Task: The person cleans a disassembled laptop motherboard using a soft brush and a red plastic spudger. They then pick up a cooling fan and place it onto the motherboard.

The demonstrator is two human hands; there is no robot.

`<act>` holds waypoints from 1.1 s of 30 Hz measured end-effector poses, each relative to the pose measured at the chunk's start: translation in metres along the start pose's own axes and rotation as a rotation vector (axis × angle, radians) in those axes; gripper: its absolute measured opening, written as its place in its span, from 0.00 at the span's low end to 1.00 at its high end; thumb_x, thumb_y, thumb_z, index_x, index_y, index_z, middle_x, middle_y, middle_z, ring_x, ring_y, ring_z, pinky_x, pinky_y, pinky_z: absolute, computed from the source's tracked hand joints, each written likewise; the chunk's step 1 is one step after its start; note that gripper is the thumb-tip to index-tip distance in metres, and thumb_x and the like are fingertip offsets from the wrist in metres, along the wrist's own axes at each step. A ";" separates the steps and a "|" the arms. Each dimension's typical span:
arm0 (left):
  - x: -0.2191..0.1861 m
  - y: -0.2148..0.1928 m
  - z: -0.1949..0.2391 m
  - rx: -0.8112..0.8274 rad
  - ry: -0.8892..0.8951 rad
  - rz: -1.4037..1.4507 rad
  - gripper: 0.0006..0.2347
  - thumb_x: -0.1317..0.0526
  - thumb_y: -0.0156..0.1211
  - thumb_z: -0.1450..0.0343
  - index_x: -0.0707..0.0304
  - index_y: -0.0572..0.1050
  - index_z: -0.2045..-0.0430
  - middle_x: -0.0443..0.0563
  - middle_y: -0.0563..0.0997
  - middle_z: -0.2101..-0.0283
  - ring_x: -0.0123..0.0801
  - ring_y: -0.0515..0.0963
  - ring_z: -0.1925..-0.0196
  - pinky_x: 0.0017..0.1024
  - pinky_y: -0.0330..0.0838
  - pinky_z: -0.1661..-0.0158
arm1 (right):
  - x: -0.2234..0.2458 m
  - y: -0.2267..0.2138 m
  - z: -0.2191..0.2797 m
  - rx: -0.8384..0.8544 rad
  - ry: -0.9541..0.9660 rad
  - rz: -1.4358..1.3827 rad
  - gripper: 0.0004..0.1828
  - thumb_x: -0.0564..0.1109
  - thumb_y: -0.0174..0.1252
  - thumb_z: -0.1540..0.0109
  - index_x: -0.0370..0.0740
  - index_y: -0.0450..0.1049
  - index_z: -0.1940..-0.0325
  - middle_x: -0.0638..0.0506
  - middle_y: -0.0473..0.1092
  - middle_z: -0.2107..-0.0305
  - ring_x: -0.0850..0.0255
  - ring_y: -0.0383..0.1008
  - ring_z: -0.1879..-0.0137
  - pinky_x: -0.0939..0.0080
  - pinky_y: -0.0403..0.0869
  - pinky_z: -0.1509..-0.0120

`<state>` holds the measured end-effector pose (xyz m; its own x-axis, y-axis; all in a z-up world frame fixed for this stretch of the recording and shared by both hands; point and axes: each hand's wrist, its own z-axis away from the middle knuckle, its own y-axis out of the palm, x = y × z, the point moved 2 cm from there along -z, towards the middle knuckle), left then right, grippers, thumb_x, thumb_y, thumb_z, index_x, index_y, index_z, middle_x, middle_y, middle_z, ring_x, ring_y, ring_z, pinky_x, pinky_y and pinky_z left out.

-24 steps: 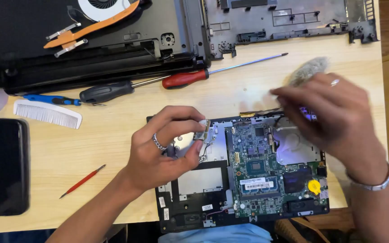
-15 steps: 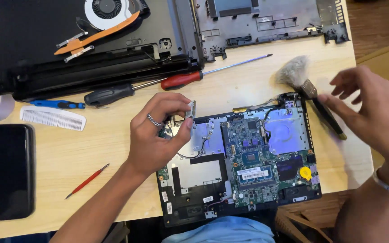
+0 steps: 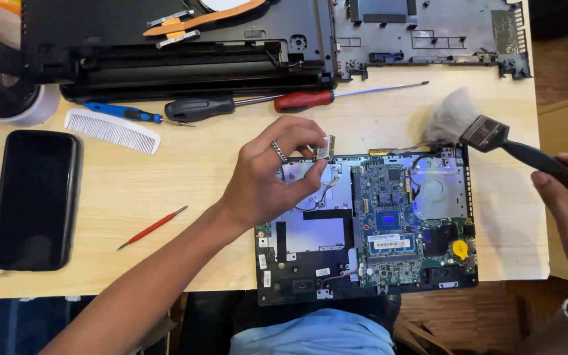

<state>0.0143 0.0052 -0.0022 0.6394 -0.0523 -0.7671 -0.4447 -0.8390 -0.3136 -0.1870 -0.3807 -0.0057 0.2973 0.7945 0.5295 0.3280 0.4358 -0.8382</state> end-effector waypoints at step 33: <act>-0.002 -0.001 -0.012 0.024 0.065 -0.078 0.05 0.69 0.63 0.27 0.73 0.75 0.65 0.61 0.75 0.58 0.39 0.78 0.65 0.29 0.77 0.60 | 0.137 0.061 -0.108 0.216 -0.671 -0.052 0.18 0.43 0.72 0.38 0.27 0.76 0.52 0.38 0.77 0.58 0.52 0.79 0.58 0.57 0.78 0.52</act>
<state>0.0208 -0.0008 0.0065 0.7115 -0.0227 -0.7023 -0.4063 -0.8287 -0.3849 -0.0295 -0.2906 0.0298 -0.3536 0.8293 0.4326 0.1210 0.4991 -0.8580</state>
